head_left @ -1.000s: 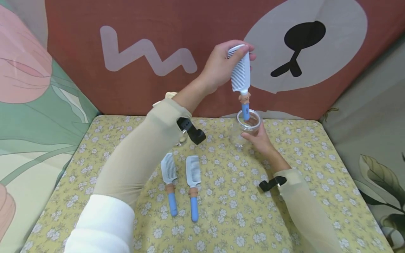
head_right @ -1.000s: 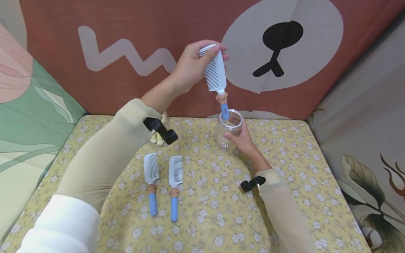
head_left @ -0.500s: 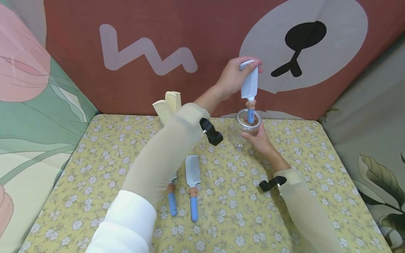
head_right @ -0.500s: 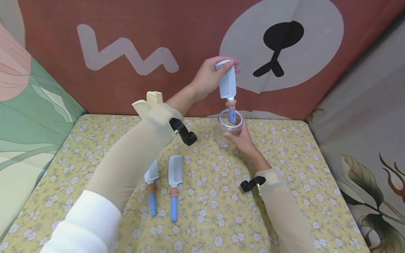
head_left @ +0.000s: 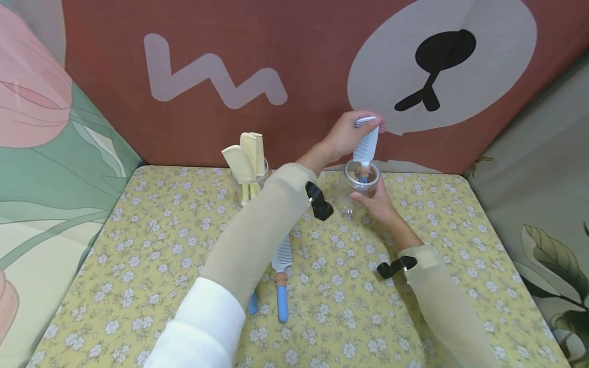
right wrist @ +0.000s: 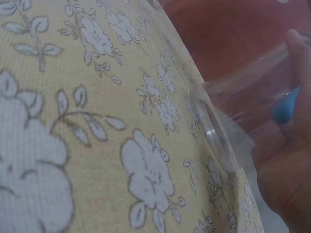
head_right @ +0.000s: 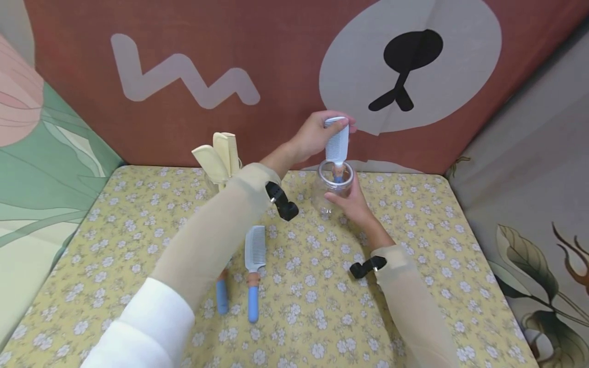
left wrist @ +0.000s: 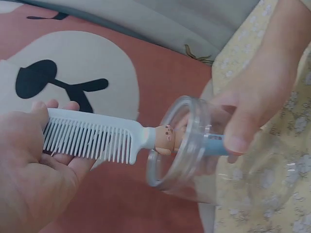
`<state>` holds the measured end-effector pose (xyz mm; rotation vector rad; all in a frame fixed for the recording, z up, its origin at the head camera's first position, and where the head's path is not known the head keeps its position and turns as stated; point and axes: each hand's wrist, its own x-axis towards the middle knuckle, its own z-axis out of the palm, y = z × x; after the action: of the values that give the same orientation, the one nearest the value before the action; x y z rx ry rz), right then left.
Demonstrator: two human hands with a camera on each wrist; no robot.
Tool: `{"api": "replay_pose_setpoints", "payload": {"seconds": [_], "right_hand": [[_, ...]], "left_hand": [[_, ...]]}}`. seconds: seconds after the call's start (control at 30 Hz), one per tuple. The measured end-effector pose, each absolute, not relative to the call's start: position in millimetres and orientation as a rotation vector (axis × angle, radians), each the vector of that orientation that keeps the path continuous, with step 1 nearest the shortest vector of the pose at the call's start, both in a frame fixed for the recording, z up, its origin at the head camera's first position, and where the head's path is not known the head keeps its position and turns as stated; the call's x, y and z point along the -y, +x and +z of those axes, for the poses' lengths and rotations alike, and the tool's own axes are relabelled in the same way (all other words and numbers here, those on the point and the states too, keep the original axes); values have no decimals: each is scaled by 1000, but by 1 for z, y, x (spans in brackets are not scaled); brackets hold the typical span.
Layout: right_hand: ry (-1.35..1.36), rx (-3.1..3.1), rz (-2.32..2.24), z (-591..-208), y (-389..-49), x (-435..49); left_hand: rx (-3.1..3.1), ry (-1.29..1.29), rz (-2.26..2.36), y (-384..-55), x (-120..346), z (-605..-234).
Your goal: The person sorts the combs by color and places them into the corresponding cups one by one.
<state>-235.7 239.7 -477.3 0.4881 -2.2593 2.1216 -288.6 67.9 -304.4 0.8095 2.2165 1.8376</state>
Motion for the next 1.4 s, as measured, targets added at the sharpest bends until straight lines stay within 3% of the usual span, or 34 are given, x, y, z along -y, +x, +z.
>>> {"api": "replay_pose_setpoints", "payload": {"seconds": [0.47, 1.4], "right_hand": [[448, 2285, 2093, -477, -231, -236], [535, 2225, 2104, -481, -238, -232]], "left_hand": [[-2186, 819, 1704, -287, -75, -340], [-2411, 680, 1577, -296, -45, -335]]}}
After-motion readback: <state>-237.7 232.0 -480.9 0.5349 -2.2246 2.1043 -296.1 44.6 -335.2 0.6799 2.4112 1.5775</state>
